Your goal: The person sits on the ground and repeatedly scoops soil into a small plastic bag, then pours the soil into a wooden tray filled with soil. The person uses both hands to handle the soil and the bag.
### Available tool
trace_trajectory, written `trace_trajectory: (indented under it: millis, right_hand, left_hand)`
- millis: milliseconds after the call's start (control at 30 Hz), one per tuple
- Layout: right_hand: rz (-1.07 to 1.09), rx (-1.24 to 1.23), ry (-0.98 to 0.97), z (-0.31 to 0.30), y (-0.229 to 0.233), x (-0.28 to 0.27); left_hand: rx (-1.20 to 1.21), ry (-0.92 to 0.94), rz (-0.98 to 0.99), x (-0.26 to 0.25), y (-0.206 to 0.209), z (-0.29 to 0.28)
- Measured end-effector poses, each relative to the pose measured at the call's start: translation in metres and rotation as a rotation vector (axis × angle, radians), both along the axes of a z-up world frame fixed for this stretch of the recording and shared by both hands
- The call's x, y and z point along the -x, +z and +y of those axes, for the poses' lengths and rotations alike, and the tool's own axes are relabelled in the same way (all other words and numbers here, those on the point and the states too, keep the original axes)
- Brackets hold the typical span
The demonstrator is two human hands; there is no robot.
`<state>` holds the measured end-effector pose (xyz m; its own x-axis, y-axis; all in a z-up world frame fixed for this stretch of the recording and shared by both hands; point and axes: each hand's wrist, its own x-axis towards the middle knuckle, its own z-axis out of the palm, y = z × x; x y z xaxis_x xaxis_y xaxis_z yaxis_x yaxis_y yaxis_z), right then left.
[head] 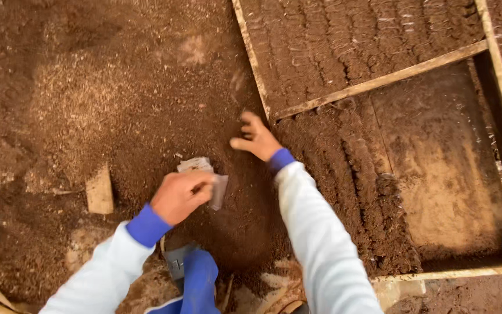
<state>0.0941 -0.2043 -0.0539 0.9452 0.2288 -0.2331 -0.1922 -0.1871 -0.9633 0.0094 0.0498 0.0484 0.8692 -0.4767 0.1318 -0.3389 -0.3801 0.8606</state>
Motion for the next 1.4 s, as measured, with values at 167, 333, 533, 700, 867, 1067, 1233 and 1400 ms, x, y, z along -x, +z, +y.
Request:
trace_trajectory:
  millis: [167, 333, 533, 700, 867, 1067, 1233, 1400]
  right_hand:
    - [0.259, -0.243, -0.324, 0.043, 0.016, 0.028]
    - [-0.012, -0.057, -0.395, 0.021, 0.007, 0.052]
    - [0.390, -0.379, -0.629, 0.015, 0.017, 0.063]
    - [-0.114, -0.156, -0.350, 0.041, 0.123, 0.090]
    - [0.082, 0.277, -0.353, 0.013, 0.005, 0.065]
    - [0.392, 0.088, -0.519, 0.045, 0.086, 0.062]
    - [-0.120, 0.153, -0.247, 0.014, 0.133, 0.104]
    - [-0.268, 0.239, -0.224, 0.031, 0.111, 0.153]
  left_hand:
    - [0.031, -0.275, 0.117, -0.008, -0.042, -0.029]
    - [-0.185, -0.395, 0.003, 0.004, -0.043, -0.040]
    - [-0.004, -0.493, 0.018, 0.001, -0.071, -0.058]
    - [-0.355, -0.545, -0.389, -0.015, -0.032, -0.062]
    - [-0.310, -0.482, -0.449, -0.003, -0.033, -0.056]
    - [-0.092, -0.475, -0.354, 0.006, -0.052, -0.046]
    - [-0.212, -0.465, -0.529, 0.006, -0.086, -0.048]
    - [-0.313, -0.499, -0.268, -0.004, -0.018, -0.048]
